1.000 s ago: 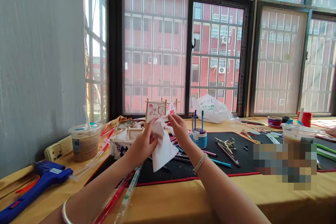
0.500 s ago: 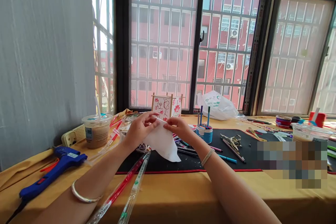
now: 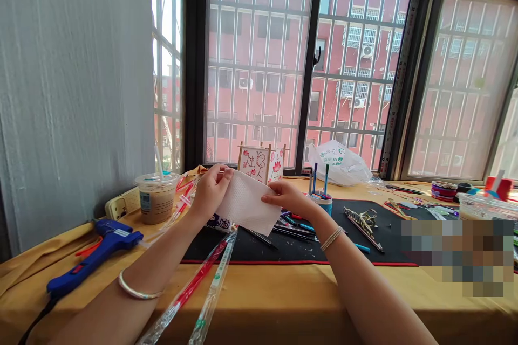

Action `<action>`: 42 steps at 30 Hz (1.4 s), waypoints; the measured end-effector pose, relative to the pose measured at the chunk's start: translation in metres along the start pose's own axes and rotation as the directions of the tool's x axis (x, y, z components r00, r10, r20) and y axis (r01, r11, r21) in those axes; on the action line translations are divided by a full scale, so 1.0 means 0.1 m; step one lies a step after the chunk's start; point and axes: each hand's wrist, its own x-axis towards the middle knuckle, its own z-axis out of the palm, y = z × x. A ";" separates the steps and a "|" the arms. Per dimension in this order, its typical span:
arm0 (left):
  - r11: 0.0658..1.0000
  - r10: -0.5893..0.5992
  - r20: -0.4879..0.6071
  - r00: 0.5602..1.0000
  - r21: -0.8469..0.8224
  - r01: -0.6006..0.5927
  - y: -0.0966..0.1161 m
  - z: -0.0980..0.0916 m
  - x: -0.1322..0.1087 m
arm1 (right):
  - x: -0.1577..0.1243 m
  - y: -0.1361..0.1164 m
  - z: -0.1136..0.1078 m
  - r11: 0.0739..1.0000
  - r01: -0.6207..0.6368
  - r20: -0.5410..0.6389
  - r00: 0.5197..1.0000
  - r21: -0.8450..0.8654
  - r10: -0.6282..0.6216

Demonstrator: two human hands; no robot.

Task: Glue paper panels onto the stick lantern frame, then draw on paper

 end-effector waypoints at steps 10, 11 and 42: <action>0.903 -0.090 0.196 0.976 -0.397 0.163 0.03 -0.01 -0.02 | -0.11 -0.13 -0.13 0.873 0.015 -0.049 0.999 0.488 0.010; 0.883 -0.069 0.237 0.969 -0.438 0.170 0.07 0.00 -0.04 | -0.12 -0.15 -0.12 0.867 0.018 -0.016 1.000 0.498 -0.012; 0.651 -0.039 0.465 0.884 -0.659 0.376 0.13 0.25 -0.15 | -0.07 -0.33 0.36 0.968 0.203 -0.179 0.968 0.147 -0.176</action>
